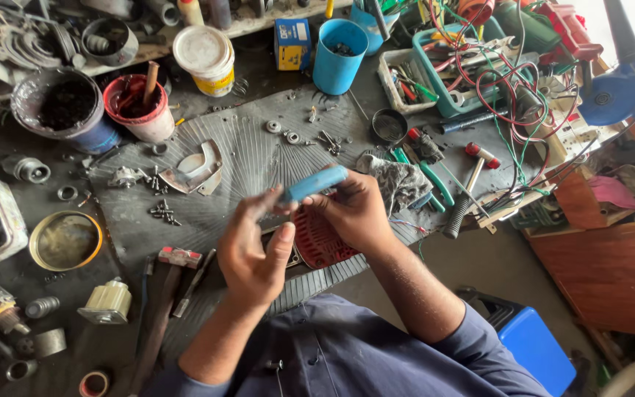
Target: The person uses a blue-handled screwdriver to remove screws from a black plastic housing, then flips it to reveal a red motor. They continue to remove screws from the motor casing and place them on the workbench.
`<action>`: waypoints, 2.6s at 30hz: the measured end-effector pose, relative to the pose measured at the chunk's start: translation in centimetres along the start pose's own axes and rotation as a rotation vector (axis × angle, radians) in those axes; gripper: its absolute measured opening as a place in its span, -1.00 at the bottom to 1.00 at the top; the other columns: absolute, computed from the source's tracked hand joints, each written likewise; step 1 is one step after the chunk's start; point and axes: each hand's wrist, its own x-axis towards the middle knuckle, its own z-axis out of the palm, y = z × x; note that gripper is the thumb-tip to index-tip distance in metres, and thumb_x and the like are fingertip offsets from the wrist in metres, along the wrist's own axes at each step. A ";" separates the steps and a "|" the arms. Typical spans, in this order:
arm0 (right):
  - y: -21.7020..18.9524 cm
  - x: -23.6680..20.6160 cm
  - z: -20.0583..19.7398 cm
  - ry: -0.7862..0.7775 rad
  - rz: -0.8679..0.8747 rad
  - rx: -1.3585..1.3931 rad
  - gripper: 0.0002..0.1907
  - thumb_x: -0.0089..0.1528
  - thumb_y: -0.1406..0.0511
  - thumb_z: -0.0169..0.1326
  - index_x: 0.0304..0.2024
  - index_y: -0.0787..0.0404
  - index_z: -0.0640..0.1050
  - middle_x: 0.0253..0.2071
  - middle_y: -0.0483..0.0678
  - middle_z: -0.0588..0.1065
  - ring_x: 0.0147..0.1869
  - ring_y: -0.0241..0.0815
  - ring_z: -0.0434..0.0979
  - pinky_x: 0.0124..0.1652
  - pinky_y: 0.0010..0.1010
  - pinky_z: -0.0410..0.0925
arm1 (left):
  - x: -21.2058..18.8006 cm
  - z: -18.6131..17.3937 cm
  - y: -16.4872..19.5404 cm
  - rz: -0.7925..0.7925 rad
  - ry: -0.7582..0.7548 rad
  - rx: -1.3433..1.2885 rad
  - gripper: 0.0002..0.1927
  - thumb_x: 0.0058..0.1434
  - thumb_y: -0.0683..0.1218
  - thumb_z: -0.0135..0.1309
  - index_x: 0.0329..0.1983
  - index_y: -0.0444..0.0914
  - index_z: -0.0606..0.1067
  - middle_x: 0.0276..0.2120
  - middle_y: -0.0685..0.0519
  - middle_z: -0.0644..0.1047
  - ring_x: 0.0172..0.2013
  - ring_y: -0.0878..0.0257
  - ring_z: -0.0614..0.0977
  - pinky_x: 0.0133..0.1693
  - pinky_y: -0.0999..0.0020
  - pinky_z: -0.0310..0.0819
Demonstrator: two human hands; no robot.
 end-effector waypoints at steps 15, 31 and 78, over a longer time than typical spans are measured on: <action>-0.7 -0.5 -0.7 -0.129 -0.135 -0.250 -0.85 0.23 0.44 0.18 -0.13 0.31 0.60 -0.23 -0.12 0.59 -0.12 -0.43 0.56 -0.09 -0.50 0.45 | 8.7 0.2 6.3 0.530 -0.409 1.087 -0.10 0.33 0.60 -0.44 -0.16 -0.14 0.66 0.36 -0.19 0.37 0.42 -0.17 0.26 0.37 -0.45 -0.25; -1.8 -0.3 -0.3 -0.181 -0.173 -0.245 -0.80 0.02 0.46 0.24 -0.30 0.32 0.53 -0.33 -0.04 0.49 -0.23 -0.20 0.55 -0.20 -0.36 0.44 | 8.2 1.2 8.0 0.508 -0.549 0.938 -0.15 0.40 0.53 -0.50 -0.31 -0.13 0.61 0.29 -0.09 0.43 0.39 -0.11 0.32 0.35 -0.50 -0.42; 0.2 -0.6 -0.4 -0.048 -0.024 -0.138 -0.77 0.21 0.43 0.23 -0.08 0.28 0.55 -0.26 -0.16 0.55 -0.15 -0.43 0.52 -0.14 -0.47 0.45 | 8.0 3.1 9.6 0.420 -0.382 1.009 -0.81 0.15 -0.01 0.32 -0.45 -0.18 0.58 -0.37 0.01 0.41 -0.29 0.05 0.55 -0.24 0.10 0.44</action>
